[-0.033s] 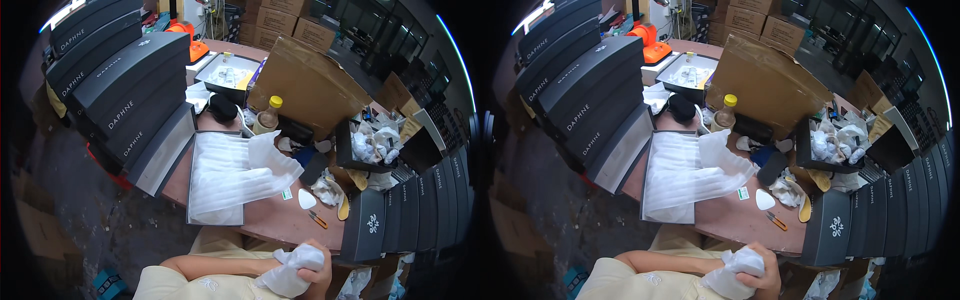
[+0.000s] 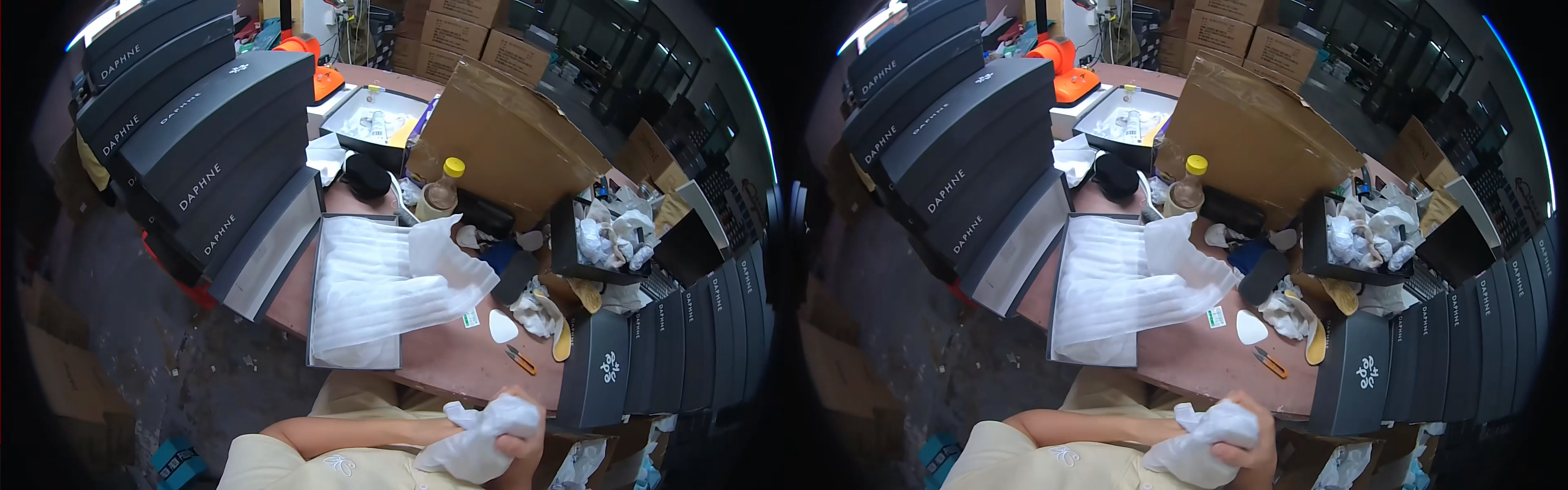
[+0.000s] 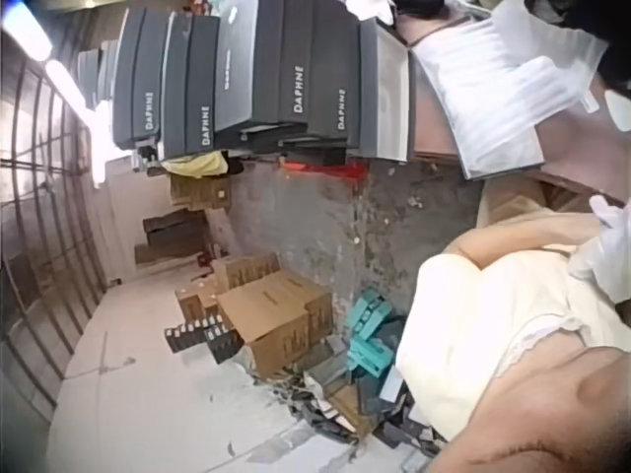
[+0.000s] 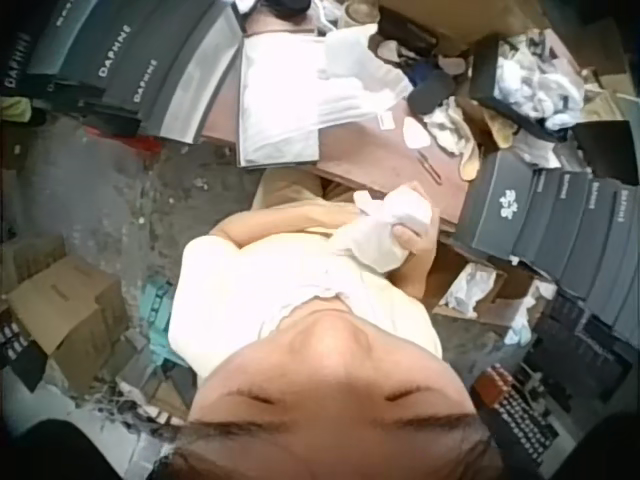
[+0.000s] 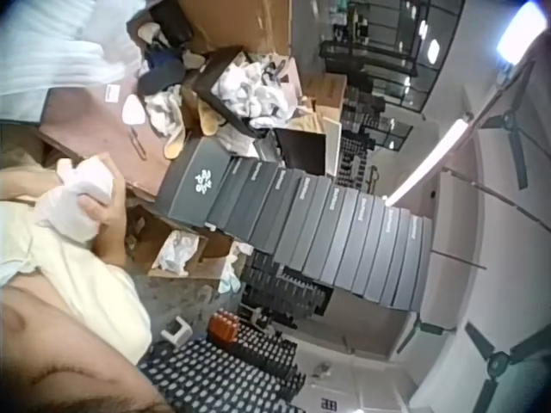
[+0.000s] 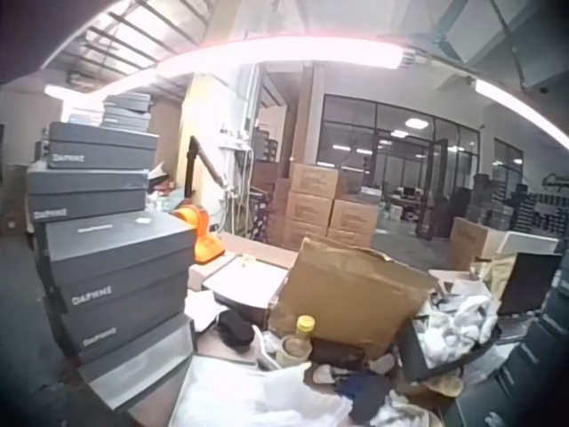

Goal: Inspecting, cleaning with a brush, and packing finished high-heel shoes into boxes with protective tissue paper.

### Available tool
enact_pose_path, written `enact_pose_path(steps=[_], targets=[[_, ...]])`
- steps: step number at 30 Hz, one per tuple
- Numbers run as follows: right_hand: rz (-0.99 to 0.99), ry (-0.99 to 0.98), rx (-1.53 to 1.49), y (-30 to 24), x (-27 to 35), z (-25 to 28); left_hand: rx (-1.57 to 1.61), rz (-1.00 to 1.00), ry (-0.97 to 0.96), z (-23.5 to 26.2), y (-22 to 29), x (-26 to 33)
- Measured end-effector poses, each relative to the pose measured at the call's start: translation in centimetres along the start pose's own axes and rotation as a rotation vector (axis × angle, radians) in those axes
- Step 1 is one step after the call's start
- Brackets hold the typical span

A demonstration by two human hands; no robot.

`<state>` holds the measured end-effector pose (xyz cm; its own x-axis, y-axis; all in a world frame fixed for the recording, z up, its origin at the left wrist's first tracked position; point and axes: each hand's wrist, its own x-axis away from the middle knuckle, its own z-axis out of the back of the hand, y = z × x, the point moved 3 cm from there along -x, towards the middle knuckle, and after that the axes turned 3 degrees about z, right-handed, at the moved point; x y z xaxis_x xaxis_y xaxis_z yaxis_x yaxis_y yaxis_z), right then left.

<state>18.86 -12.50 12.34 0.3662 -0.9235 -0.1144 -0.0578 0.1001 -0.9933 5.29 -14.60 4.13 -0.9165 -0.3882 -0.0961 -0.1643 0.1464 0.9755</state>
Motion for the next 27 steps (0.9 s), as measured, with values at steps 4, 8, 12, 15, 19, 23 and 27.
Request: enact_pose_path(steps=[4, 8, 12, 15, 19, 23, 27], targets=[[0.271, 0.112, -0.699, 0.2, -6.6, 0.1, -0.438, -0.059, 0.693, 6.8, 10.2, 10.1], [-0.314, -0.492, -1.003, -0.3, -17.0, -2.2, -1.523, 0.109, 1.055, 18.0, 11.8, 13.5], [-0.661, -0.349, -0.485, 0.6, -25.9, -13.8, -1.491, 0.458, 0.754, 16.4, 5.6, 9.5], [-0.704, -0.504, -0.005, 7.7, -31.2, -17.0, -1.225, 0.234, 0.595, 15.1, 4.0, 9.0], [-0.743, -0.383, 0.097, 12.6, -33.7, -14.7, -1.192, 0.284, 0.545, 18.6, 5.0, 12.6], [-0.483, -0.637, 0.703, 11.9, -34.6, -14.7, -1.377, 0.564, 0.561, 20.9, 5.3, 14.7], [-0.150, -0.480, 1.435, 11.5, -33.9, -16.9, -1.566, 0.750, 0.515, 19.9, 4.1, 13.7]])
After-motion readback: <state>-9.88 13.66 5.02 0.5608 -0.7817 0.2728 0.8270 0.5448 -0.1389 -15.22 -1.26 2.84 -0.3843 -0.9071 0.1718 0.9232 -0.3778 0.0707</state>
